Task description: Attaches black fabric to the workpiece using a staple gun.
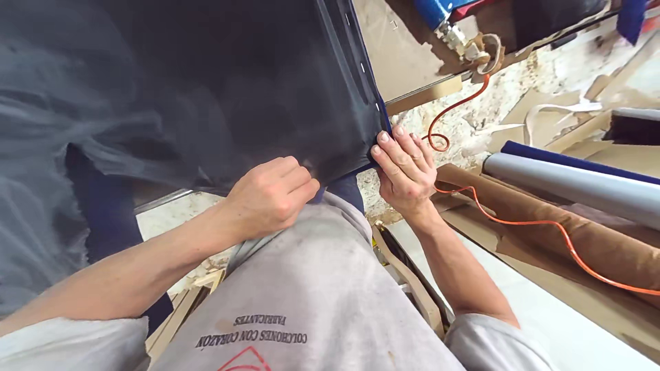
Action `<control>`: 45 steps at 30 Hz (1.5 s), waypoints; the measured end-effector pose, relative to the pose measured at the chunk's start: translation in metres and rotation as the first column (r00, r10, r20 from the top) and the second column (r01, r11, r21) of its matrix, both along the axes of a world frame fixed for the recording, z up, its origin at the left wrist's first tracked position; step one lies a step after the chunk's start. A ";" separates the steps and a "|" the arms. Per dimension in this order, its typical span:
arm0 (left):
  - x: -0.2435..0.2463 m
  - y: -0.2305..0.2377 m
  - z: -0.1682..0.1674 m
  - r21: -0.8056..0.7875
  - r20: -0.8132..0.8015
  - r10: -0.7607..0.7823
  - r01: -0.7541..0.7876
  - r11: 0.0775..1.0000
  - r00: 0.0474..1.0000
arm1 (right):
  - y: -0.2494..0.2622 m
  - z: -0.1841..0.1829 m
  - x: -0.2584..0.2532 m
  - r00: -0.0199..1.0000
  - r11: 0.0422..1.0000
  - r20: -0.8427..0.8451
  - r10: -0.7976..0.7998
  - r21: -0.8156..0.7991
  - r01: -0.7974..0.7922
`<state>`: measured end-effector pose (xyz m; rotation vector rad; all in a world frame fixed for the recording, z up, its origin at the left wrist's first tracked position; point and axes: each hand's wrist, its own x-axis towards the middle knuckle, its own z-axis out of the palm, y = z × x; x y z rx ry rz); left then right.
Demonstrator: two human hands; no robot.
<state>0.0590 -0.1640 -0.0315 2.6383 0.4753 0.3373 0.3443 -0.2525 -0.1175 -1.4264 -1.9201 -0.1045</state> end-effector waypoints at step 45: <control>0.092 0.084 0.050 -0.223 -0.427 -0.603 0.567 0.793 0.674 | 0.174 0.060 0.088 0.872 0.641 0.213 -0.441 -0.605 0.472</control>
